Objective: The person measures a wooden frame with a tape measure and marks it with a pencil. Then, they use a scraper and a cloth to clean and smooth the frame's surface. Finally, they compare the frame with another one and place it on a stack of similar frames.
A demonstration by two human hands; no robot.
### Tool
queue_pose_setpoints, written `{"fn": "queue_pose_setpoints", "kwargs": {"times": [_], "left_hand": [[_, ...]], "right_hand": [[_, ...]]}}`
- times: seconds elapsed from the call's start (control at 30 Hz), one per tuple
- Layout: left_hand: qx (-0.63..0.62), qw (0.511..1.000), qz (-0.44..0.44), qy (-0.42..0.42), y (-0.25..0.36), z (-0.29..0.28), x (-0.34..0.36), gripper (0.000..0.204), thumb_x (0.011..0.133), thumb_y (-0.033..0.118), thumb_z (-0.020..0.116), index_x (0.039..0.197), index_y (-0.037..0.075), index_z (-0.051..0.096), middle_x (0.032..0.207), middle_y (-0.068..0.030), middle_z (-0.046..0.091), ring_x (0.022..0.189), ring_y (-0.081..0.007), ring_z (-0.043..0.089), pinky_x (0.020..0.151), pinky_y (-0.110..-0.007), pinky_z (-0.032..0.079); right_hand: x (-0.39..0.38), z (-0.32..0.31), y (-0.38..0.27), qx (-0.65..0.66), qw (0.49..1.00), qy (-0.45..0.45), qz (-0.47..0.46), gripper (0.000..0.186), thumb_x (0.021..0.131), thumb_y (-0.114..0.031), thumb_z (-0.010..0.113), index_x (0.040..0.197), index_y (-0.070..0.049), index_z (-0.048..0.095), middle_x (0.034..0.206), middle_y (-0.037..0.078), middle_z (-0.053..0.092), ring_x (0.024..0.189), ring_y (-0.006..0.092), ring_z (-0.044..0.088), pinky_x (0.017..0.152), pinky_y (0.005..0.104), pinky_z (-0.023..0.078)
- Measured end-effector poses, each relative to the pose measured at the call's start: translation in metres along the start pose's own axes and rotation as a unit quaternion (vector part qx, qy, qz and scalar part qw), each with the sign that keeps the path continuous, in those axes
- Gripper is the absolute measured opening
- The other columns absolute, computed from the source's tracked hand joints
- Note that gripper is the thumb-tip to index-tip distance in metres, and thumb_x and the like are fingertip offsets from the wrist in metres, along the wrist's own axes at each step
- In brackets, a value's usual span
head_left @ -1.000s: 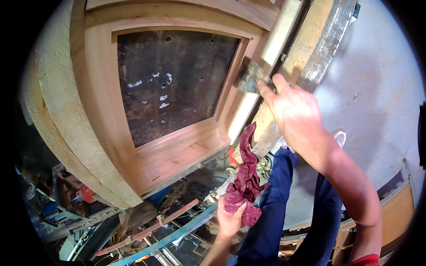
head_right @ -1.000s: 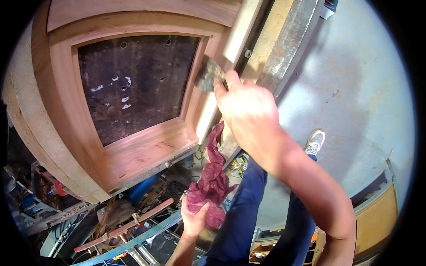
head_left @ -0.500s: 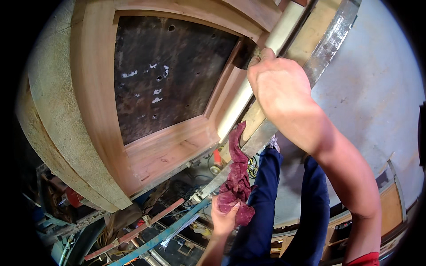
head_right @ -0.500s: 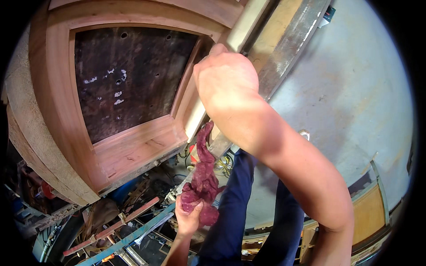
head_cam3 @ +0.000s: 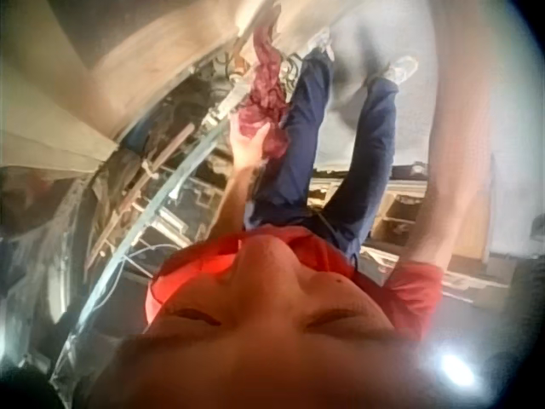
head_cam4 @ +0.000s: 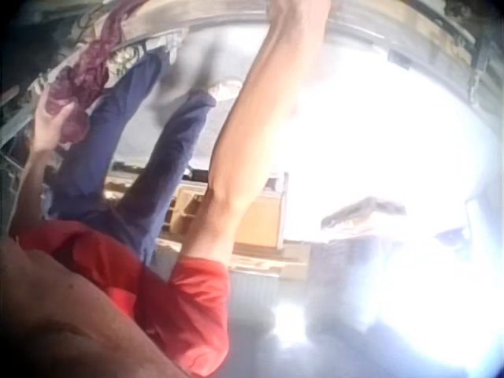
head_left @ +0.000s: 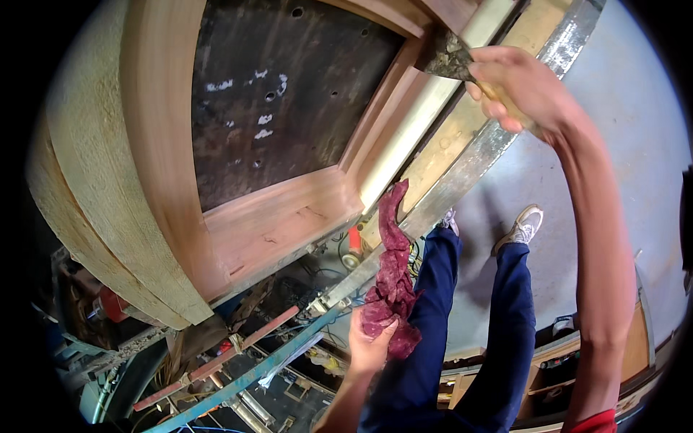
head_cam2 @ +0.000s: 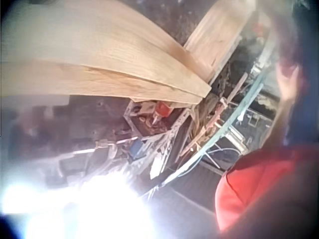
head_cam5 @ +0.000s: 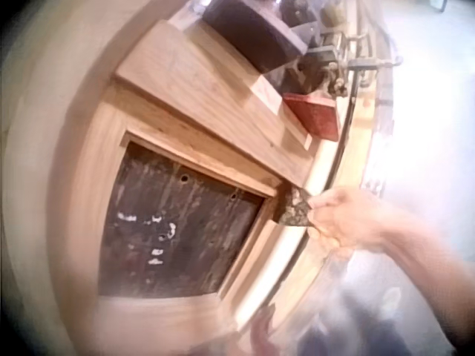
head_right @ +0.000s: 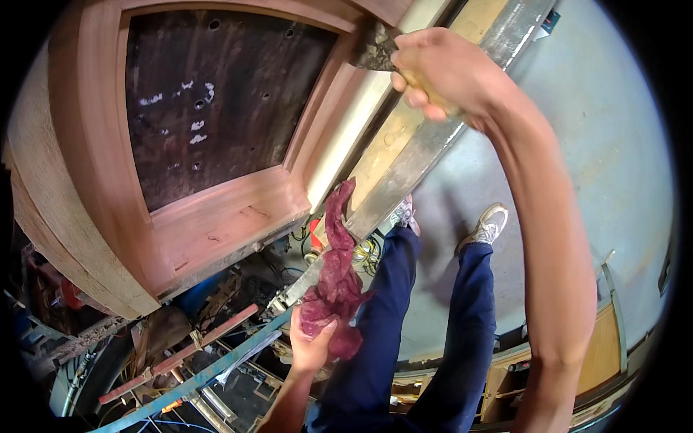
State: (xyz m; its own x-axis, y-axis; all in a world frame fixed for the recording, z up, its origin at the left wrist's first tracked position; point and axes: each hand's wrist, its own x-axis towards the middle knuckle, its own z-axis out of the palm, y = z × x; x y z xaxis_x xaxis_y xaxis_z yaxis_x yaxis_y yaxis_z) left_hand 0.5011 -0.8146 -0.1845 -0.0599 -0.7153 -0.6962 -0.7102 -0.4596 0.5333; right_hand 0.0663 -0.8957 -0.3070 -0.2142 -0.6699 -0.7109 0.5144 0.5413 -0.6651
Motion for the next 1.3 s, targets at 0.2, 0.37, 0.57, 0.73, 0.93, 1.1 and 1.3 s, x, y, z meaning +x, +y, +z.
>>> {"fn": "queue_pose_setpoints", "kwargs": {"times": [0.2, 0.37, 0.57, 0.73, 0.93, 1.1, 1.3], "left_hand": [[0.003, 1.000, -0.027, -0.003, -0.010, 0.005, -0.011, 0.040, 0.089, 0.002, 0.084, 0.120, 0.003, 0.059, 0.107, -0.0045, 0.067, 0.100, -0.0117, 0.063, 0.093, -0.030, 0.053], [-0.025, 0.998, -0.050, -0.001, -0.017, 0.004, -0.013, 0.040, 0.090, 0.003, 0.083, 0.121, 0.003, 0.058, 0.107, -0.0042, 0.067, 0.100, -0.0113, 0.063, 0.094, -0.030, 0.052], [-0.002, 1.000, -0.026, -0.006, -0.019, -0.001, -0.020, 0.040, 0.090, 0.004, 0.083, 0.122, 0.003, 0.058, 0.108, -0.0030, 0.065, 0.099, -0.0116, 0.062, 0.094, -0.030, 0.052], [0.034, 0.999, -0.004, -0.005, -0.028, 0.000, -0.022, 0.041, 0.090, 0.004, 0.083, 0.122, 0.003, 0.057, 0.108, -0.0031, 0.066, 0.100, -0.0122, 0.062, 0.094, -0.030, 0.052], [0.001, 1.000, -0.027, -0.011, -0.036, -0.009, -0.039, 0.041, 0.092, 0.004, 0.082, 0.123, 0.003, 0.056, 0.108, -0.0039, 0.066, 0.100, -0.0123, 0.063, 0.094, -0.031, 0.052], [-0.045, 0.998, -0.038, -0.023, -0.052, -0.011, -0.051, 0.040, 0.094, 0.004, 0.080, 0.125, 0.002, 0.055, 0.110, -0.0047, 0.067, 0.100, -0.0129, 0.065, 0.093, -0.030, 0.053], [-0.065, 0.997, -0.048, -0.004, -0.067, -0.012, -0.081, 0.040, 0.094, 0.004, 0.080, 0.125, 0.002, 0.055, 0.110, -0.0056, 0.068, 0.102, -0.0135, 0.065, 0.094, -0.031, 0.054]], "right_hand": [[-0.026, 0.010, 0.045, -0.038, 0.999, 0.026, 0.000, 0.047, 0.107, -0.018, 0.056, 0.150, 0.001, 0.051, 0.087, 0.001, 0.062, 0.053, 0.0057, 0.051, 0.041, 0.0217, 0.041], [-0.070, 0.094, 0.120, -0.250, 0.935, -0.051, -0.247, 0.034, 0.099, -0.011, 0.063, 0.133, -0.006, 0.066, 0.128, 0.019, 0.070, 0.107, 0.0400, 0.071, 0.090, 0.0463, 0.058], [-0.048, 0.137, 0.154, -0.259, 0.953, -0.028, -0.153, 0.027, 0.101, -0.015, 0.059, 0.124, -0.007, 0.069, 0.108, 0.019, 0.073, 0.094, 0.0405, 0.072, 0.082, 0.0504, 0.058], [-0.070, 0.172, 0.154, -0.329, 0.935, -0.047, -0.121, 0.035, 0.101, -0.012, 0.056, 0.134, -0.012, 0.067, 0.107, 0.020, 0.072, 0.097, 0.0426, 0.069, 0.085, 0.0503, 0.056], [-0.098, 0.172, 0.162, -0.263, 0.951, -0.133, -0.092, 0.026, 0.101, -0.013, 0.054, 0.121, -0.002, 0.067, 0.100, 0.027, 0.070, 0.099, 0.0453, 0.068, 0.089, 0.0501, 0.054], [-0.098, 0.219, 0.192, 0.245, 0.932, -0.114, 0.241, 0.013, 0.108, -0.014, 0.051, 0.108, -0.003, 0.058, 0.079, 0.001, 0.052, 0.055, 0.0065, 0.045, 0.040, 0.0250, 0.034], [-0.138, 0.233, 0.175, 0.310, 0.905, -0.055, 0.285, 0.015, 0.107, -0.012, 0.053, 0.118, -0.002, 0.055, 0.082, 0.005, 0.058, 0.057, 0.0115, 0.051, 0.042, 0.0273, 0.039]]}}
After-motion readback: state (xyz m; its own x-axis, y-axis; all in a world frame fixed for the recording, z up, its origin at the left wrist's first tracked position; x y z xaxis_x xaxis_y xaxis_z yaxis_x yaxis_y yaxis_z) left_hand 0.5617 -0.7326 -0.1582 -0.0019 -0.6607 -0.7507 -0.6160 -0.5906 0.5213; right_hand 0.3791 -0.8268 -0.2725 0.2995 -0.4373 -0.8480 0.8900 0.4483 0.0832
